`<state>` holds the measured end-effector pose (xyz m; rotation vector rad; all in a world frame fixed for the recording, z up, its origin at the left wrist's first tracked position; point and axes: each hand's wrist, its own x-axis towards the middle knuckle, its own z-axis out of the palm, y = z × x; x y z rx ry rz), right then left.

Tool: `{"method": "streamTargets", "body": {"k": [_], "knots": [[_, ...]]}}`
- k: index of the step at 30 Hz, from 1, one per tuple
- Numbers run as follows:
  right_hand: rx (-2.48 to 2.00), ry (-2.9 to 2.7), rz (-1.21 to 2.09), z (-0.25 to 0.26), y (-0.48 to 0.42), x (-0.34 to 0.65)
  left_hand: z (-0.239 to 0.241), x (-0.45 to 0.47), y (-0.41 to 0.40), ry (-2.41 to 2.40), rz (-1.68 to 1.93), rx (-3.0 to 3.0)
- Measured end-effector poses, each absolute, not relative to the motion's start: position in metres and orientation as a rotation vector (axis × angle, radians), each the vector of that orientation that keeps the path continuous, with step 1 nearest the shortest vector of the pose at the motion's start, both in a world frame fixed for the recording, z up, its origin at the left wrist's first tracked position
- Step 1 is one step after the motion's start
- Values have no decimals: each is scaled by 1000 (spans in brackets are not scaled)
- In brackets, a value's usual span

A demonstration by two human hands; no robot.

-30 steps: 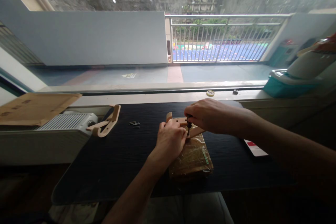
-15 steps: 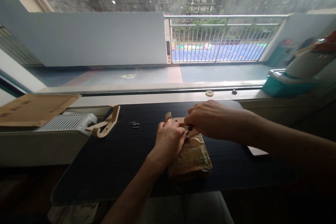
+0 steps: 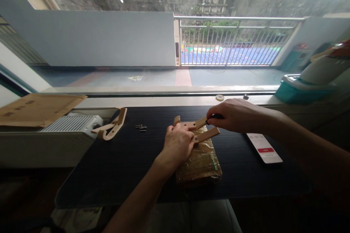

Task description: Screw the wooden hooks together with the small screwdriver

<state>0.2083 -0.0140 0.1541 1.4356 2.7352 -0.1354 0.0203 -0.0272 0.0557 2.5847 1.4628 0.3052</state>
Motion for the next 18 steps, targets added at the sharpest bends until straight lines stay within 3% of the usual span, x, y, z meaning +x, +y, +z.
{"method": "streamTargets", "body": {"k": [18], "knots": [[1358,2741,-224,136,-23,199,65,25,-17,1460,142,2596]]}}
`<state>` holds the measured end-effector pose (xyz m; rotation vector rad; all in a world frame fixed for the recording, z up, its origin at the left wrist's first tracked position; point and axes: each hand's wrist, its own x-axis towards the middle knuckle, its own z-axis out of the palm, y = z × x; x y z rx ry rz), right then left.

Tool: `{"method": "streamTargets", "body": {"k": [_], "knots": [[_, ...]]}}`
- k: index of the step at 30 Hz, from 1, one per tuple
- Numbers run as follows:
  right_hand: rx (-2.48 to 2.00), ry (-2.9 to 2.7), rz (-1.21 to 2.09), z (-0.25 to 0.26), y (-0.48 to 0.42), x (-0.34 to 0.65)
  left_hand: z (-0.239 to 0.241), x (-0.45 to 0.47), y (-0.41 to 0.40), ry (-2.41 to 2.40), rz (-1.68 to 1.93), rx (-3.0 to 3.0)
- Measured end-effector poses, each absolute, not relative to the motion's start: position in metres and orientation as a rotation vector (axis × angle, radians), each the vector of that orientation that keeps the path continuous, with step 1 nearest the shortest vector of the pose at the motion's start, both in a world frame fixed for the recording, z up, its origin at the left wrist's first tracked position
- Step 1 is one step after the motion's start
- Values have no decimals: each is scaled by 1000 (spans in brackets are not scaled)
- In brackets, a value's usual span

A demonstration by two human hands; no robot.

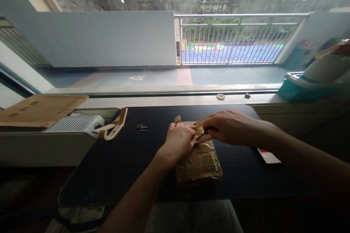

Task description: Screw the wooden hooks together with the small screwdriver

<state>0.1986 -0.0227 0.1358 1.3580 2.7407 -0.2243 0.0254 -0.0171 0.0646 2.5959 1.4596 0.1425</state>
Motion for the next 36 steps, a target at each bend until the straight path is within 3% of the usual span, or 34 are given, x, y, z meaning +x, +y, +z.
{"method": "streamTargets", "body": {"k": [36], "knots": [[1061,2693,-123,148,-11,173,65,24,-19,1425,219,2606]]}}
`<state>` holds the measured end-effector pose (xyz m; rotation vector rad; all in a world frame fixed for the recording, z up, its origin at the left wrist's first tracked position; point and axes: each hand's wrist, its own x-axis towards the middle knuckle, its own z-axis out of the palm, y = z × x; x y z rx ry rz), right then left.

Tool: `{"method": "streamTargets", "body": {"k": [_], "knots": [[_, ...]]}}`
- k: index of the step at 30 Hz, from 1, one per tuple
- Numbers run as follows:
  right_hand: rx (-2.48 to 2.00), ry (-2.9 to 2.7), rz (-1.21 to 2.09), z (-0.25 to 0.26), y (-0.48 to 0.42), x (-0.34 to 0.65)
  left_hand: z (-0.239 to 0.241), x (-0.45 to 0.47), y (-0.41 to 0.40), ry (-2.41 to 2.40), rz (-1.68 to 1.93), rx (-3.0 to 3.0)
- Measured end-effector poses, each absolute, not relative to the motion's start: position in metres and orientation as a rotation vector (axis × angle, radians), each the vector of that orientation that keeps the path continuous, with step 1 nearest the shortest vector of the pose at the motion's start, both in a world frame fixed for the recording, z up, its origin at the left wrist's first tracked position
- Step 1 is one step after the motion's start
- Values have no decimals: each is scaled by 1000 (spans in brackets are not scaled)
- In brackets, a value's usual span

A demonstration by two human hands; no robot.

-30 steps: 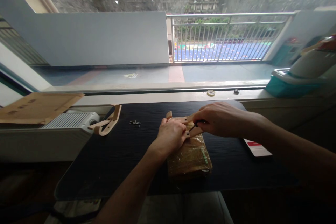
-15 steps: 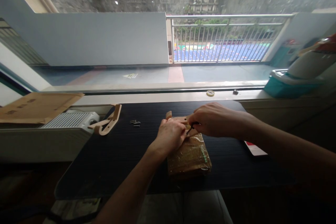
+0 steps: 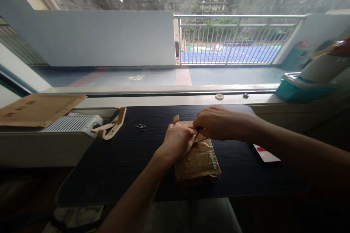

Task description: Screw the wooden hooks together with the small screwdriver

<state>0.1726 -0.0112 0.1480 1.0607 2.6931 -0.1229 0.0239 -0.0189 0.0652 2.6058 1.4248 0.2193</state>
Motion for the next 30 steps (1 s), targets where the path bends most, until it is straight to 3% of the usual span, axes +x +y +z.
{"method": "streamTargets", "body": {"k": [30], "knots": [[1070,2707,-107,146,-13,177,63,22,-16,1429,148,2607]]}}
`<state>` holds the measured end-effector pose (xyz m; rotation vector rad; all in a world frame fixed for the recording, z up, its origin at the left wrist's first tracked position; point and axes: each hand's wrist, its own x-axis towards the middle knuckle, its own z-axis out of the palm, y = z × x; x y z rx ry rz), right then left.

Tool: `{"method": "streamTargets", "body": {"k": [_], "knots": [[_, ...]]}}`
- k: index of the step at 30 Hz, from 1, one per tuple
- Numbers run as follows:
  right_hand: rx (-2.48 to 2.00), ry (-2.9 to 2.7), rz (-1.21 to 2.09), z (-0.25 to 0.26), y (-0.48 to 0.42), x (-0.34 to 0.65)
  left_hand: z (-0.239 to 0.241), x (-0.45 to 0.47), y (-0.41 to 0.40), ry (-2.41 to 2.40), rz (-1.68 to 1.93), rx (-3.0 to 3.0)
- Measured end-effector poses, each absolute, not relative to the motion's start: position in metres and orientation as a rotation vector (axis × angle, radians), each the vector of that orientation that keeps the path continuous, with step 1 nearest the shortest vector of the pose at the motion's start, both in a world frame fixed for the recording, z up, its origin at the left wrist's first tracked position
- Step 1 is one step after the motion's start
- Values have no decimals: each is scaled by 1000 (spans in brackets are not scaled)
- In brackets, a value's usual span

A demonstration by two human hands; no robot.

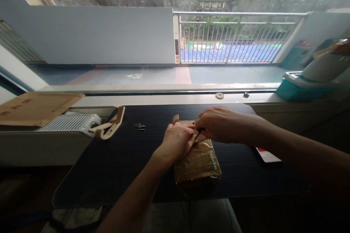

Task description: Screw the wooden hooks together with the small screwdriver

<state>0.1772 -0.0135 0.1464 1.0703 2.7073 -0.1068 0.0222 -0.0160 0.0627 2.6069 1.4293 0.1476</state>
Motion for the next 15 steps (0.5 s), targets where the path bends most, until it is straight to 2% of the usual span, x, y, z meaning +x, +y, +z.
{"method": "streamTargets", "body": {"k": [15], "knots": [[1075,2627,-47,147,-9,160,68,23,-20,1448,202,2594]]}}
